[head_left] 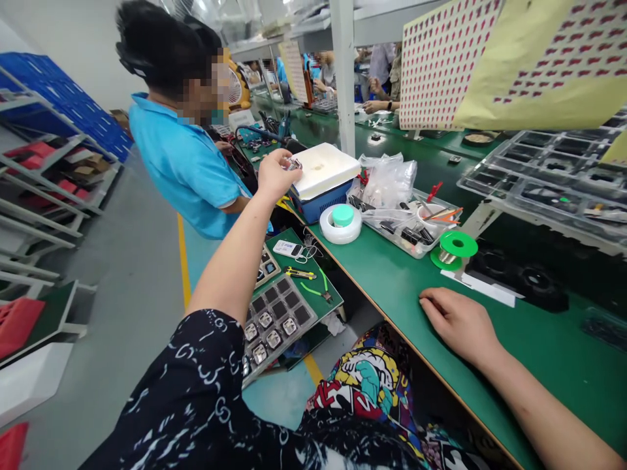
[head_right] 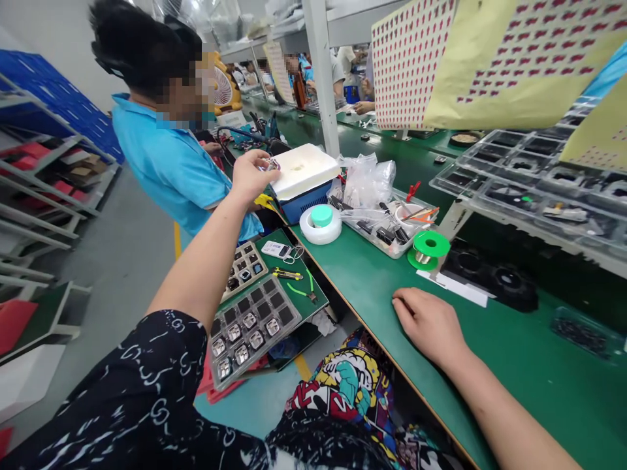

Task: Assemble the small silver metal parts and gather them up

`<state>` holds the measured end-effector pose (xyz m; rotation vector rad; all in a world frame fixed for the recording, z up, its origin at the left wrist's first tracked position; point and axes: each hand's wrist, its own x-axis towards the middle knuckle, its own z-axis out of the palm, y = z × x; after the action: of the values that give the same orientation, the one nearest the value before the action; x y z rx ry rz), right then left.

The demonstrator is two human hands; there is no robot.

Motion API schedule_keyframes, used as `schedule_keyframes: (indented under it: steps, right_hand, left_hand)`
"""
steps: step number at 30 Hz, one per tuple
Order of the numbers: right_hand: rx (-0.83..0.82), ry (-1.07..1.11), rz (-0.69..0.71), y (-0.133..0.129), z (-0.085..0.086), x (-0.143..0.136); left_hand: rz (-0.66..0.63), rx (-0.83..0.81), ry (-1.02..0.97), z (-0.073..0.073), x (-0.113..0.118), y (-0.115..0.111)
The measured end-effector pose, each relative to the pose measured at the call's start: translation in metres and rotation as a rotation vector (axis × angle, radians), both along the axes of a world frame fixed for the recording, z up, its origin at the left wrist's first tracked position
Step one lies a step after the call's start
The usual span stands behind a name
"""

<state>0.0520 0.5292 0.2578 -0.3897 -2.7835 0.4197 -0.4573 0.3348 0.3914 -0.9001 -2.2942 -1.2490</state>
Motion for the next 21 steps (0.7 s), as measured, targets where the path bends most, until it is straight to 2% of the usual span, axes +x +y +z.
schedule_keyframes:
  steps: [4,9,12,21]
  right_hand:
    - [0.0,-0.002,-0.003,0.0,0.0,0.0]
    - [0.004,0.004,-0.007,0.001,-0.002,0.0]
    - [-0.001,0.003,-0.004,0.001,-0.002,0.0]
    - [-0.011,0.002,-0.021,0.001,-0.002,0.0]
  left_hand:
    - [-0.016,0.002,-0.041,-0.017,-0.01,0.0]
    - [0.105,0.104,-0.004,-0.037,-0.006,-0.011]
    - [0.099,0.178,-0.087,-0.046,-0.008,-0.012]
    - [0.111,0.303,-0.17,-0.051,-0.029,-0.001]
